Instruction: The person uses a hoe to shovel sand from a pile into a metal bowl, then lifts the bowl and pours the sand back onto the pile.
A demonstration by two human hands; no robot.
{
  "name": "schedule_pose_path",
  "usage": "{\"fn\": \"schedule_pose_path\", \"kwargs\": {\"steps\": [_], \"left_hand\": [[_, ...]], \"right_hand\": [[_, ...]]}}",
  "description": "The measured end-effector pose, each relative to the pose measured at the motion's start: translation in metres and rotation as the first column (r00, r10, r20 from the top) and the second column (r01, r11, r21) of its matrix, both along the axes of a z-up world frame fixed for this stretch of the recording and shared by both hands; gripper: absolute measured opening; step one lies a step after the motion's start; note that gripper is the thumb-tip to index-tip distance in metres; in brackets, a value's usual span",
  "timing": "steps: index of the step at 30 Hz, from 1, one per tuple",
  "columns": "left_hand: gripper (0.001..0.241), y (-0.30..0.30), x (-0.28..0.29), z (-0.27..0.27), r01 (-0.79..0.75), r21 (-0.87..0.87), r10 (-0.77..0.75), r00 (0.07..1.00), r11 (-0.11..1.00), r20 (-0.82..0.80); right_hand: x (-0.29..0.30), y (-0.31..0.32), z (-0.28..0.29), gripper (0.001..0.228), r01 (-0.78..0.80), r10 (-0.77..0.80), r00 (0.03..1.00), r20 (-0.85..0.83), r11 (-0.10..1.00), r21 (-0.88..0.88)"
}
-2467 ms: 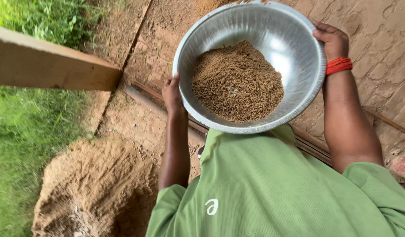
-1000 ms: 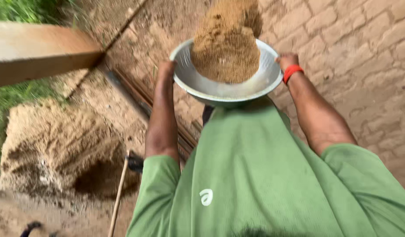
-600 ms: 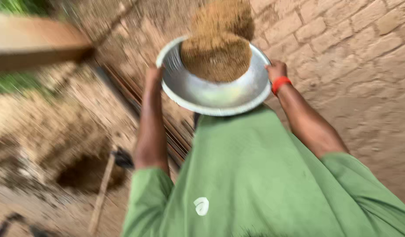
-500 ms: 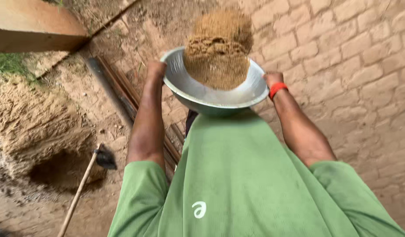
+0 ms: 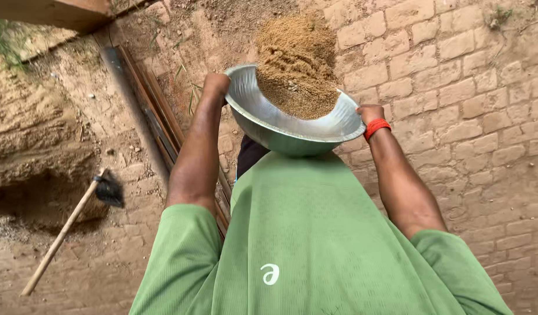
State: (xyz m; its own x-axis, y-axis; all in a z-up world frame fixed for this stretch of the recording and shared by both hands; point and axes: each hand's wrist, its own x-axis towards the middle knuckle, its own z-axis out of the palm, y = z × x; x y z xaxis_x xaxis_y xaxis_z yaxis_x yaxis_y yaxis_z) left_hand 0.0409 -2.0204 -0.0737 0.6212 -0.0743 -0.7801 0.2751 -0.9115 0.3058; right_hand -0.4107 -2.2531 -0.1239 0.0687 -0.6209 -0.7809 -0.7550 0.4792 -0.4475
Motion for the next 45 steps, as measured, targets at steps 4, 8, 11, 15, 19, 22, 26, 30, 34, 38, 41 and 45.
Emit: {"fn": "schedule_pose_path", "kwargs": {"steps": [4, 8, 11, 15, 19, 22, 26, 30, 34, 38, 41, 45], "left_hand": [[0.029, 0.005, -0.012, 0.031, -0.041, -0.029, 0.040, 0.999, 0.999, -0.019], [0.028, 0.002, -0.009, 0.038, 0.012, -0.222, 0.013, 0.994, 0.975, 0.109], [0.027, 0.020, -0.034, 0.024, 0.064, -0.177, -0.039, 0.990, 0.982, 0.138], [0.028, 0.019, -0.031, 0.031, -0.019, -0.214, 0.045, 0.992, 0.977, 0.116], [0.030, 0.035, -0.044, 0.051, -0.159, -0.272, 0.164, 0.986, 0.949, -0.004], [0.032, 0.043, -0.050, 0.035, -0.132, -0.463, 0.192, 0.978, 0.876, 0.083], [0.030, -0.002, -0.024, -0.002, -0.132, -0.160, 0.148, 0.984, 0.978, 0.095], [0.034, 0.003, -0.033, 0.012, -0.083, -0.141, 0.098, 0.989, 0.987, 0.108], [0.035, 0.013, -0.036, 0.035, -0.056, -0.355, 0.106, 0.987, 0.933, 0.124], [0.033, 0.017, -0.038, 0.009, 0.022, -0.153, 0.006, 0.983, 0.988, 0.182], [0.032, 0.029, -0.039, 0.006, 0.041, -0.065, -0.030, 0.985, 0.997, 0.170], [0.033, 0.046, -0.048, 0.025, -0.100, -0.215, 0.122, 0.988, 0.971, 0.093]], "right_hand": [[-0.022, 0.014, 0.003, 0.023, 0.048, -0.026, 0.966, 0.257, 0.996, -0.079], [-0.035, 0.023, 0.008, 0.025, 0.074, -0.017, 0.961, 0.275, 0.977, -0.199], [-0.045, 0.025, 0.010, 0.025, 0.063, -0.019, 0.969, 0.248, 0.983, -0.171], [-0.034, 0.019, 0.013, 0.025, 0.042, -0.012, 0.974, 0.228, 0.991, -0.126], [-0.046, 0.022, 0.028, 0.026, 0.121, -0.052, 0.938, 0.344, 0.976, -0.182], [-0.027, 0.012, 0.011, 0.021, 0.087, 0.014, 0.936, 0.353, 0.959, -0.269], [-0.010, -0.022, -0.004, 0.017, -0.023, 0.035, 0.984, 0.175, 0.997, -0.072], [-0.015, -0.020, -0.005, 0.017, 0.046, -0.030, 0.963, 0.269, 0.998, -0.052], [-0.031, 0.007, 0.004, 0.024, 0.161, -0.053, 0.898, 0.436, 0.963, -0.215], [-0.011, 0.009, -0.007, 0.019, -0.123, 0.143, 0.986, 0.084, 0.972, -0.202], [-0.017, 0.009, -0.003, 0.020, -0.106, 0.138, 0.971, 0.195, 0.980, -0.166], [-0.019, 0.015, 0.003, 0.021, 0.066, -0.018, 0.953, 0.303, 0.987, -0.146]]}}
